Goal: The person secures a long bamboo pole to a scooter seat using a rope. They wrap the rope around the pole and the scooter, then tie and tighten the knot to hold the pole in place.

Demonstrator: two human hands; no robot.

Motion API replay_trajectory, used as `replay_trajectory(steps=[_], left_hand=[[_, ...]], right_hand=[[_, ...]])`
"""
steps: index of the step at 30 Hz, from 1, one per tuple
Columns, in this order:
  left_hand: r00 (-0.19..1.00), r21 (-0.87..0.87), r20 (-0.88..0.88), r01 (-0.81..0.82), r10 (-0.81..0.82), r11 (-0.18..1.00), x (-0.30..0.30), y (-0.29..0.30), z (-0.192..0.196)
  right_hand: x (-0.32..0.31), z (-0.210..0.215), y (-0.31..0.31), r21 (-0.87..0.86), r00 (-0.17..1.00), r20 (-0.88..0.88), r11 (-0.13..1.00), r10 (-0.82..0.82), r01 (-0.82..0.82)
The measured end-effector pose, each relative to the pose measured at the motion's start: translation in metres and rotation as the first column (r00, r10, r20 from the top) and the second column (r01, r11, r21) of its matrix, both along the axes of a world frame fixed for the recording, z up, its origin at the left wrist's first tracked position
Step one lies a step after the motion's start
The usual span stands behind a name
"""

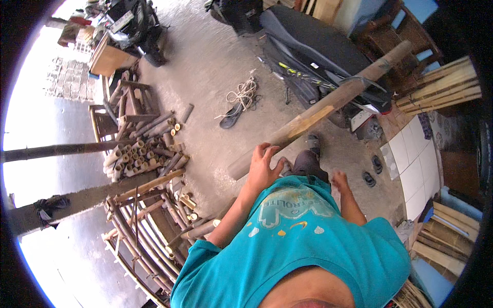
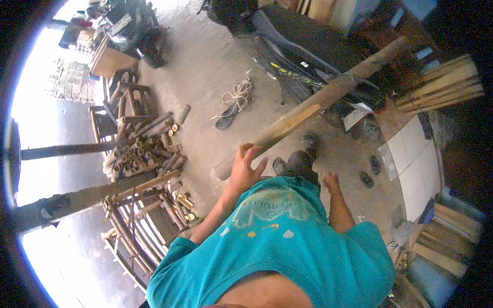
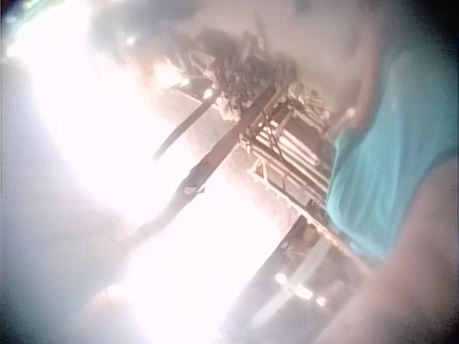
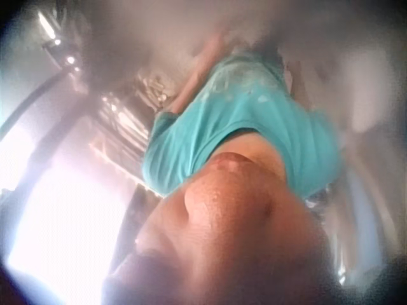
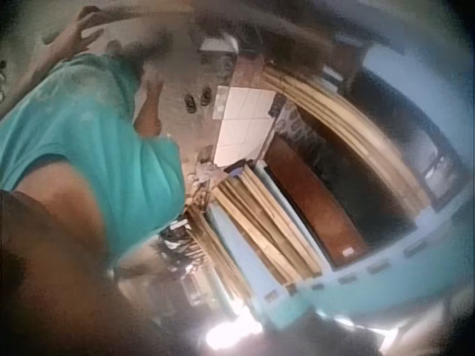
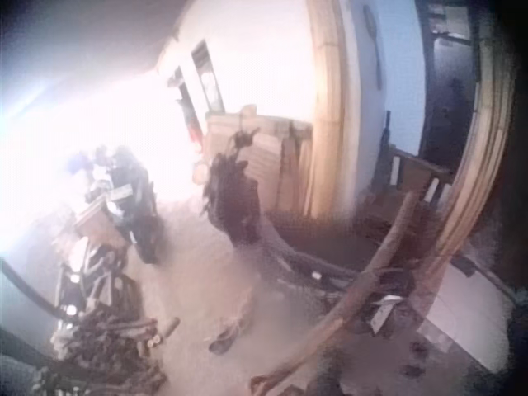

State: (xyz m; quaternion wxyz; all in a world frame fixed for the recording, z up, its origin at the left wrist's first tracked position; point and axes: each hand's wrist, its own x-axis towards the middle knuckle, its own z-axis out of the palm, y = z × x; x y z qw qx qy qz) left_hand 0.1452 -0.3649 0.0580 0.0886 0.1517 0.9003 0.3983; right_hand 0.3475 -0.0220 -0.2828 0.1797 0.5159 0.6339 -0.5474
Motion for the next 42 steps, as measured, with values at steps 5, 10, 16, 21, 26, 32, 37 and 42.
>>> replay_trajectory(steps=[5,10,16,21,26,32,37,42], left_hand=[[0.992,-0.207,-0.091,-0.102,0.085,0.973,0.013,-0.081,-0.029],[0.977,-0.069,0.206,-0.04,0.054,0.997,-0.023,-0.12,-0.008],[0.808,0.197,0.563,0.073,-0.174,0.978,-0.088,-0.158,-0.023],[0.768,-0.01,0.634,0.127,-0.092,0.992,-0.119,-0.231,-0.094],[0.832,-0.266,0.553,0.21,-0.029,0.941,-0.135,-0.347,-0.202],[0.785,-0.327,0.605,0.089,0.136,0.941,-0.183,-0.435,-0.266],[0.788,-0.383,0.549,-0.059,0.278,0.922,-0.223,-0.461,-0.336],[0.859,-0.551,0.419,-0.016,0.293,0.835,-0.303,-0.475,-0.362]], right_hand=[[-0.189,0.144,-0.061,-0.184,0.854,-0.365,0.928,-0.37,0.323],[-0.268,0.192,-0.087,-0.524,0.665,-0.417,0.762,-0.619,0.381],[-0.293,0.209,-0.126,-0.399,0.519,-0.502,0.718,-0.692,0.571],[-0.291,0.2,-0.12,0.511,0.66,-0.501,0.424,-0.559,0.747],[-0.371,0.289,-0.186,0.983,0.842,-0.149,-0.014,0.519,0.183],[-0.526,0.233,-0.273,0.764,0.216,0.015,0.128,0.976,-0.632],[-0.603,0.019,-0.324,0.375,-0.057,0.326,-0.184,0.944,-0.908],[-0.689,-0.223,-0.394,0.346,0.523,0.231,0.434,0.82,-0.832]])
